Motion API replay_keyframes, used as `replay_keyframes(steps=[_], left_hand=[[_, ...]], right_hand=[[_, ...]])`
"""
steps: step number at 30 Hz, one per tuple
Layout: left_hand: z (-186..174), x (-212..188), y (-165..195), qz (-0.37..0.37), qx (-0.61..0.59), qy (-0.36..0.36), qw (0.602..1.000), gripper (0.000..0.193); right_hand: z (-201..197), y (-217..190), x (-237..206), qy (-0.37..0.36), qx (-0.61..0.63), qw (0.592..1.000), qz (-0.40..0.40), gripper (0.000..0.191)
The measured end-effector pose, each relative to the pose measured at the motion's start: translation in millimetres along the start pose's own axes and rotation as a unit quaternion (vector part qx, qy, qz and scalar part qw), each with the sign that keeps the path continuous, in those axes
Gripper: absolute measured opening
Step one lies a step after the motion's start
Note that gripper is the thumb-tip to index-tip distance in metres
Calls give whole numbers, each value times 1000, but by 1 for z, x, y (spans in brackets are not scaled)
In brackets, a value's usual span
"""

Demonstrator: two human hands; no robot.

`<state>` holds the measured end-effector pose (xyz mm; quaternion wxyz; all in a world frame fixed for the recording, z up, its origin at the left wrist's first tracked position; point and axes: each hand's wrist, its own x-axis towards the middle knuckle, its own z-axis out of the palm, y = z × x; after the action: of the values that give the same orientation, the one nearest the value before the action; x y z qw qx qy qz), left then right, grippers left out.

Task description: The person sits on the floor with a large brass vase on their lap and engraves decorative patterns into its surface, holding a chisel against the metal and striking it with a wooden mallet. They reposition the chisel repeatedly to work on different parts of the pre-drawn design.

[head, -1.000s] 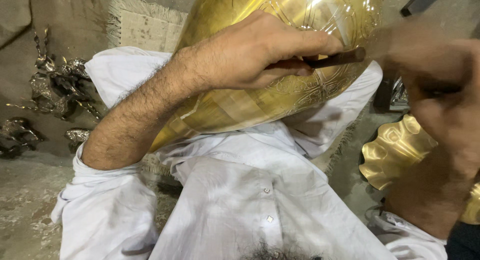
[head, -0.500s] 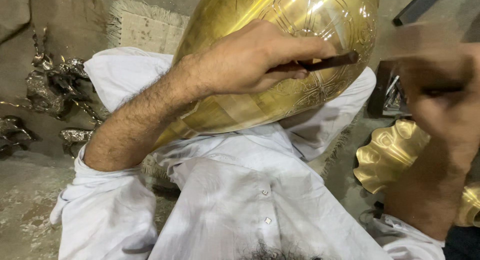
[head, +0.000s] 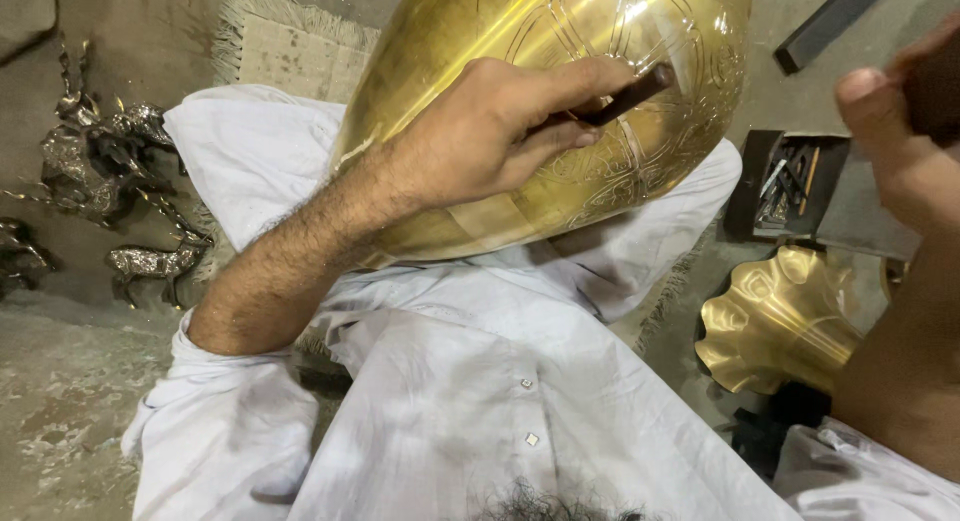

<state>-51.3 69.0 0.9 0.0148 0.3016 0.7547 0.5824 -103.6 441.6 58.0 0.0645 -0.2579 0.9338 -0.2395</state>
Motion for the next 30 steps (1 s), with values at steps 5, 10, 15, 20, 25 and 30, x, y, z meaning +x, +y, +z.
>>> replay_keyframes(steps=[5, 10, 15, 20, 25, 30], left_hand=[[3, -8, 2, -3, 22, 38, 999, 43], [7, -16, 1, -58, 18, 43, 997, 46], [2, -26, 2, -36, -8, 69, 997, 46], [5, -18, 4, -12, 31, 11, 999, 49], [-1, -8, 0, 38, 53, -49, 997, 48], [-3, -2, -1, 53, 67, -66, 994, 47]], right_hand=[[-9, 0, 6, -4, 17, 1000, 11, 30], [-8, -7, 10, -37, -9, 999, -19, 33], [-2, -32, 8, -31, -111, 993, 19, 36], [13, -49, -1, -36, -142, 989, 33, 37], [18, -20, -28, -35, -78, 994, 72, 35], [24, 27, -60, 11, 103, 984, 144, 35]])
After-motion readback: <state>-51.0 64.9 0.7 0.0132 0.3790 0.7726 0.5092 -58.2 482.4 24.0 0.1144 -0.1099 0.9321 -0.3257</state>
